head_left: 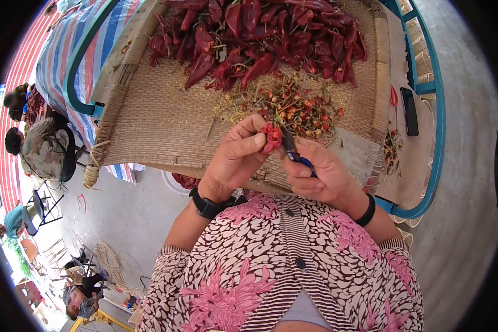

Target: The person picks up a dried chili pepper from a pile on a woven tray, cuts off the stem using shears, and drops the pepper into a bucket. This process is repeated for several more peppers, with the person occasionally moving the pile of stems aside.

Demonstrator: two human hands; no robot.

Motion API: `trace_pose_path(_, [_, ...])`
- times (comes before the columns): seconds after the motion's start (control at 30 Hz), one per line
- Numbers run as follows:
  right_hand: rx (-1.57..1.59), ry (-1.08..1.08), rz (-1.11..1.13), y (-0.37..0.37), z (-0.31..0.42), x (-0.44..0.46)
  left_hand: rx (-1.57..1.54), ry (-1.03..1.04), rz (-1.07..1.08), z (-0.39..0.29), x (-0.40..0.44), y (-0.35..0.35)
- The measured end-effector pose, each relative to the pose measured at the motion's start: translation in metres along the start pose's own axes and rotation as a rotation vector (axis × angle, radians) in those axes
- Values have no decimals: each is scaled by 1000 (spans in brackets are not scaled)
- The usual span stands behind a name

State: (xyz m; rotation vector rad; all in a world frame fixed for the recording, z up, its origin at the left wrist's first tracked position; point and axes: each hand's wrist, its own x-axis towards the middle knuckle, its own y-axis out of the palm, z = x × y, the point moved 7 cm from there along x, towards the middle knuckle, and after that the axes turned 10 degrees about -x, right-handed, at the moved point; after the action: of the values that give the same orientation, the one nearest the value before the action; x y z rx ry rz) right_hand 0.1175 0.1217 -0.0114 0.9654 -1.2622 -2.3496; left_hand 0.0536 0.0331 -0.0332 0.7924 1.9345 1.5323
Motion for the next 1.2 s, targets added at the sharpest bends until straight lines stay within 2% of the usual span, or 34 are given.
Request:
trace_pose_path(0.23, [23, 15, 154, 4, -10, 0, -120, -64, 170, 10, 5, -4])
trace_pose_path(0.33, [43, 10, 197, 7, -12, 0, -165, -83, 62, 11, 3, -1])
trace_pose_path(0.43, [-12, -44, 163, 8, -6, 0, -209, -103, 130, 13, 6, 3])
trace_pose_path(0.6, [-247, -271, -40, -6, 11, -2, -24, -37, -16, 9, 4, -2])
trace_pose_path(0.7, [-116, -244, -131, -7, 15, -4, 245, 43, -173, 1, -1, -7])
trace_pose_path(0.73, [-65, -361, -69, -6, 27, -7, 370, 79, -244, -6, -5, -11])
trace_pose_path(0.77, [-150, -440, -141, -9, 42, -13, 495, 120, -313, -13, -8, -15])
trace_pose_path(0.83, [-309, -608, -286, -10, 76, -28, 675, 30, -324, -14, -13, -17])
trace_pose_path(0.87, [-370, -539, -319, -15, 77, -28, 767, -24, -333, -13, -17, -18])
trace_pose_path(0.97, [-1120, -378, -669, -45, 72, -16, 799, 174, -421, -36, -18, 6])
trace_pose_path(1.0, [-1491, -335, -844, -34, 80, -24, 977, 188, -489, -50, -19, 14])
trace_pose_path(1.1, [-1996, -474, -964, -27, 80, -25, 1430, 244, -453, -75, -15, 39])
trace_pose_path(1.13, [-2014, -400, -961, -28, 79, -25, 1365, 165, -513, -80, -12, 38])
trace_pose_path(1.2, [-2048, -251, -946, -27, 77, -24, 1682, 130, -536, -88, 5, 41])
